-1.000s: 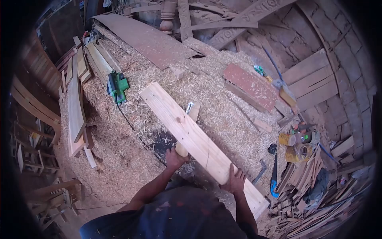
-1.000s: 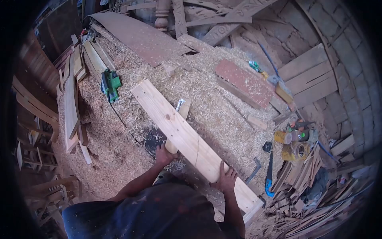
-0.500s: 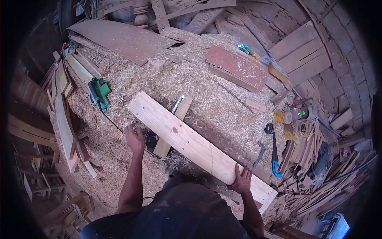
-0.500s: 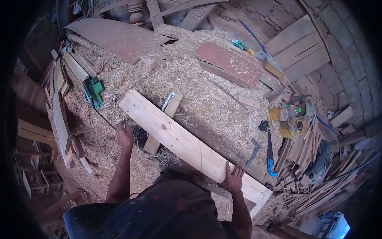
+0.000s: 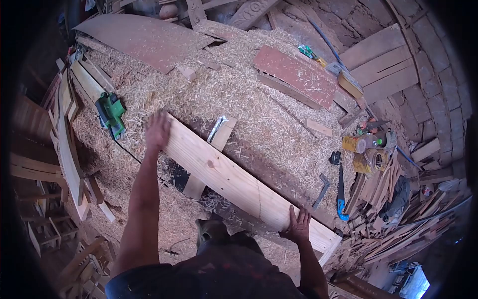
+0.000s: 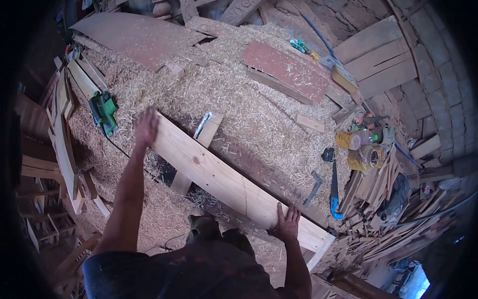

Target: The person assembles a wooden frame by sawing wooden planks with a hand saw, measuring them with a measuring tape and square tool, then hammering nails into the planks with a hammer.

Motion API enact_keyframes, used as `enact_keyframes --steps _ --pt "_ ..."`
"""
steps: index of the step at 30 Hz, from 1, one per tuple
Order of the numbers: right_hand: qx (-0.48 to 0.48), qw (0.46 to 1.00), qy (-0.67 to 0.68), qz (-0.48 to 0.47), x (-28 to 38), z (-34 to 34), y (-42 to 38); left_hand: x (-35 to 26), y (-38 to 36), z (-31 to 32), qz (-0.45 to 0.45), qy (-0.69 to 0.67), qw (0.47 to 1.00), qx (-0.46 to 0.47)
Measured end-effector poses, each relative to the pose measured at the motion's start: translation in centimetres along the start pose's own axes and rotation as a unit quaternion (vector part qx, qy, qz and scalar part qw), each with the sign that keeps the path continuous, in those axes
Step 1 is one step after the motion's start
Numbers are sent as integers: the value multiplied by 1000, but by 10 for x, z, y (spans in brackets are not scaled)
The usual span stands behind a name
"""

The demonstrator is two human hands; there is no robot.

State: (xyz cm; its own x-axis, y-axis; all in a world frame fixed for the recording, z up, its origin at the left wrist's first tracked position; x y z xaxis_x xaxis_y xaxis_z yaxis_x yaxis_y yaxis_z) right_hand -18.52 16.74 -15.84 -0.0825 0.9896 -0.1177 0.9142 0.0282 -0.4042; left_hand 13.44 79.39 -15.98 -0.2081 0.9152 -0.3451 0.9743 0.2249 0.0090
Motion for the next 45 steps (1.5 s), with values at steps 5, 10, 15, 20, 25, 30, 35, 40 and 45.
enact_keyframes --steps 5,10,15,20,25,30,35,40,45 --pt "-66 993 90 -28 12 -29 9 35 -11 -11 -155 98 959 -216" --pt "-150 973 130 -121 76 -91 97 11 -27 6 -73 -35 979 -188" --pt "-20 884 455 -111 189 -131 232 14 -28 8 -82 -27 975 -206" --pt "79 790 606 -51 281 -152 314 10 -30 10 -93 -25 975 -202" --pt "65 792 607 -12 304 -152 337 9 -29 6 -93 -31 971 -219" --pt "-130 892 433 -20 299 -106 375 29 -22 24 -52 -81 961 -258" --pt "-131 782 608 -42 239 -143 313 13 -25 9 -2 -48 964 -263" --pt "-138 791 596 29 72 -119 264 25 -18 20 -23 -74 967 -242" --pt "-273 646 690 176 -156 -68 193 37 -23 23 -153 36 961 -227"
Point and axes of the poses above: each hand's wrist, its own y-axis towards the middle knuckle, its own z-axis out of the palm, x = y × z, the point moved 8 cm from there along y, towards the middle knuckle, and after that the axes turned 4 degrees about -y, right-handed, at the moved point
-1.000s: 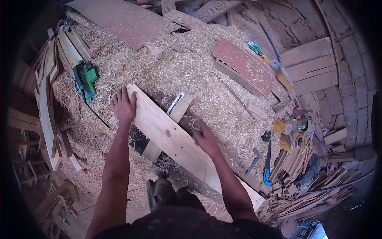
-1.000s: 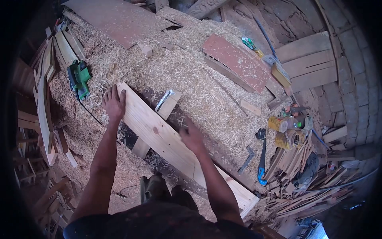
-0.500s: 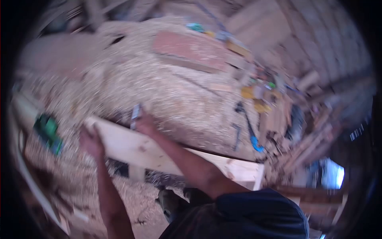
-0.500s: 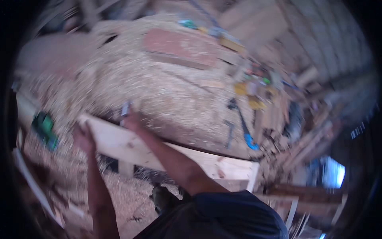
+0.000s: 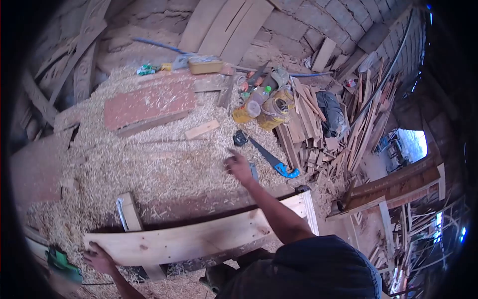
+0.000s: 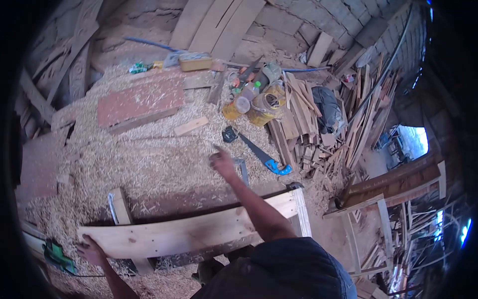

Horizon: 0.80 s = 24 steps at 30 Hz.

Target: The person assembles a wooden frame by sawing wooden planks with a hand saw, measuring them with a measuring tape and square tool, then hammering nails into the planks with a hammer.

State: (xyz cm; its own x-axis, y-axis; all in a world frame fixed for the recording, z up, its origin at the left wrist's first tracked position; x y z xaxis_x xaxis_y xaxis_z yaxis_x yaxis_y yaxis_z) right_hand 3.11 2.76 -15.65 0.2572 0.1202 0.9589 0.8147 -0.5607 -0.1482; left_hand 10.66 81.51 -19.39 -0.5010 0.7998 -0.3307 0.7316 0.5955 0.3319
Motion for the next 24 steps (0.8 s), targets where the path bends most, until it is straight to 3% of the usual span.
enact_keyframes --steps 1,3,4,6,7,9,11,13,14,15,16,17,18,19,20,22,23,24 --pt "-42 996 66 -32 -5 -50 13 -10 -4 -8 -23 61 998 6" --pt "-224 970 95 -21 11 -142 32 -33 -20 -37 -73 183 980 17" --pt "-290 955 23 -63 -18 -204 66 -47 -25 -36 -24 237 971 30" --pt "-358 933 6 -32 17 -273 75 -57 -48 -21 66 347 934 62" --pt "-416 905 -54 -77 3 -322 104 -47 -61 5 132 385 911 73" --pt "-454 876 -139 -85 -11 -392 144 -62 -89 22 137 340 924 106" --pt "-444 863 -221 -91 -35 -447 190 -67 -125 31 166 283 926 189" --pt "-366 877 -286 -126 -65 -498 257 -55 -170 42 279 170 936 132" --pt "-302 899 -281 -148 -87 -521 299 -81 -189 18 260 128 932 216" --pt "-220 936 -219 -163 -107 -535 337 -82 -207 11 319 111 922 187" --pt "-116 980 -53 -153 -133 -541 376 -88 -213 6 265 110 922 261" --pt "43 961 219 -161 -163 -550 405 -92 -221 1 205 114 915 329" --pt "-6 991 136 15 -155 -542 400 -82 -224 7 273 94 930 227" --pt "-19 986 164 2 -153 -546 401 -69 -220 7 234 -18 960 155" --pt "-30 981 192 -12 -149 -548 401 -92 -217 -14 142 8 966 216" --pt "-29 967 253 10 -125 -547 363 -112 -212 -22 109 75 949 285" --pt "-21 980 194 -47 -104 -542 330 -118 -213 -31 93 72 955 271" --pt "-80 966 243 -24 -80 -525 282 -123 -213 -36 80 64 961 258"
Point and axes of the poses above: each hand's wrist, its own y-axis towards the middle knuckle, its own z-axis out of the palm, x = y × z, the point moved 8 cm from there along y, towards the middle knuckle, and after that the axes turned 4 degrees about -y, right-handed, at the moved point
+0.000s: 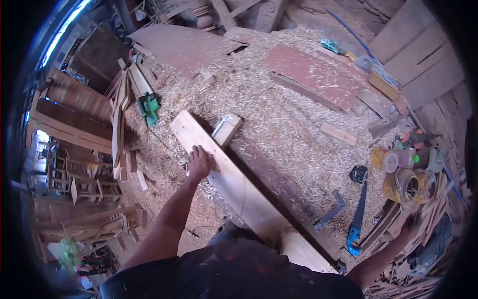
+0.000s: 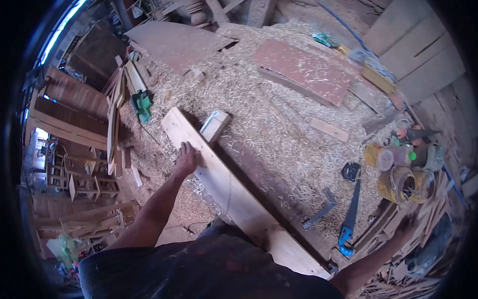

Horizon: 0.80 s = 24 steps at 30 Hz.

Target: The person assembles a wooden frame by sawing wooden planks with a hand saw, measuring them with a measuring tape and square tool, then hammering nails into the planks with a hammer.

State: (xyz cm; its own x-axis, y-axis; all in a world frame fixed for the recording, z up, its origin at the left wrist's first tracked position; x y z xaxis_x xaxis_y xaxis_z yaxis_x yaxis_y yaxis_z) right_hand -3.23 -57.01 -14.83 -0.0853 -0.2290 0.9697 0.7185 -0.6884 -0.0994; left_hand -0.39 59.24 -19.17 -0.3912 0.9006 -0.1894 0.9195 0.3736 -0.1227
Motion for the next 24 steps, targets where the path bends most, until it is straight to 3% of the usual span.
enact_keyframes --steps 1,3,5,8,9,12,13,16,18,23,24 --pt "-66 997 48 5 14 14 -50 -2 -3 -1 -5 -2 1000 -12" --pt "-81 995 -7 -55 71 116 -189 -6 -8 -3 -26 3 1000 -10" --pt "-102 978 -163 -86 102 171 -264 -11 -10 -8 -48 1 999 10" --pt "-65 941 -316 -98 100 216 -306 0 -4 7 -24 5 1000 0" --pt "-58 945 -305 -99 103 247 -321 3 0 6 19 -2 1000 -16" --pt "-5 989 -146 -31 77 389 -389 19 44 -28 26 -32 999 -21" --pt "50 984 -168 -6 56 423 -407 39 72 -30 26 -42 998 -35" --pt "286 917 -270 65 -28 527 -513 90 153 -53 21 -74 991 -107" --pt "435 864 -222 124 -82 593 -587 100 190 -77 95 -51 981 -162" --pt "396 806 -237 371 -140 690 -695 110 206 -102 133 -93 980 -117" --pt "406 799 -253 365 -139 703 -702 111 204 -103 142 -99 975 -137"
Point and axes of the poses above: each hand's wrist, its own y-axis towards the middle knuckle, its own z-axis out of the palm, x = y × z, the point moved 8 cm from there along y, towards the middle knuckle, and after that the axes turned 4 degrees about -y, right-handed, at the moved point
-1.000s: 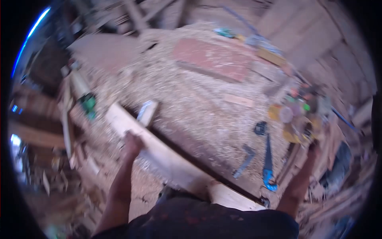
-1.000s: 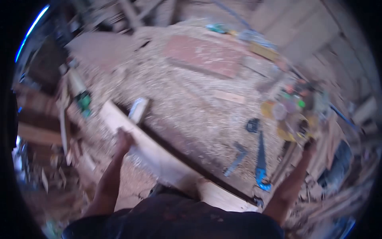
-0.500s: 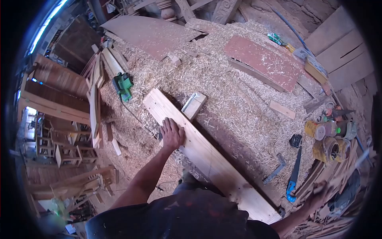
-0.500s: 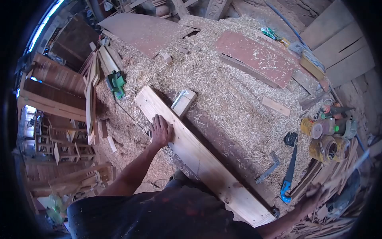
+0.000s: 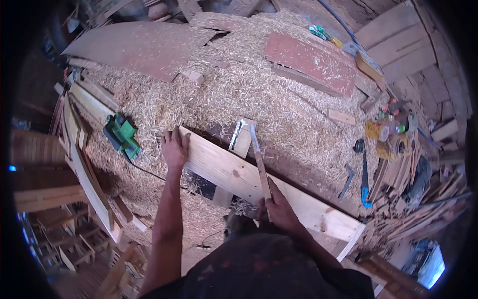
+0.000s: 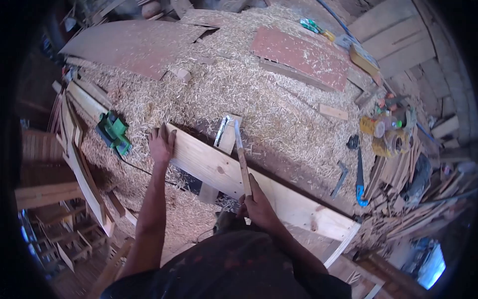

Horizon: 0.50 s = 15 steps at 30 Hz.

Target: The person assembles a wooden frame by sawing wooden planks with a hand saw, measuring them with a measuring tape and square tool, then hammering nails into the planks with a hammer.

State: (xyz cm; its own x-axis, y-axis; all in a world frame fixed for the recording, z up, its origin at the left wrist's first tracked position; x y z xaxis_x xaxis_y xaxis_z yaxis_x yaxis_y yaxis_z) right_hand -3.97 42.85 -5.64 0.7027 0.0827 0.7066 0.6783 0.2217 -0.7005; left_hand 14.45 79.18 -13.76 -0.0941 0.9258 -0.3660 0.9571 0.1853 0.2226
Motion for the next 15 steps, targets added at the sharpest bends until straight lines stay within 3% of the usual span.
enact_keyframes --steps 6,9,15 --pt "15 998 -53 16 8 50 -5 6 -10 6 30 -8 997 -67" --pt "-25 988 -147 -34 2 60 7 5 -11 5 40 -17 996 -79" --pt "-55 973 -211 -79 13 85 1 3 -12 3 41 -43 995 -74"
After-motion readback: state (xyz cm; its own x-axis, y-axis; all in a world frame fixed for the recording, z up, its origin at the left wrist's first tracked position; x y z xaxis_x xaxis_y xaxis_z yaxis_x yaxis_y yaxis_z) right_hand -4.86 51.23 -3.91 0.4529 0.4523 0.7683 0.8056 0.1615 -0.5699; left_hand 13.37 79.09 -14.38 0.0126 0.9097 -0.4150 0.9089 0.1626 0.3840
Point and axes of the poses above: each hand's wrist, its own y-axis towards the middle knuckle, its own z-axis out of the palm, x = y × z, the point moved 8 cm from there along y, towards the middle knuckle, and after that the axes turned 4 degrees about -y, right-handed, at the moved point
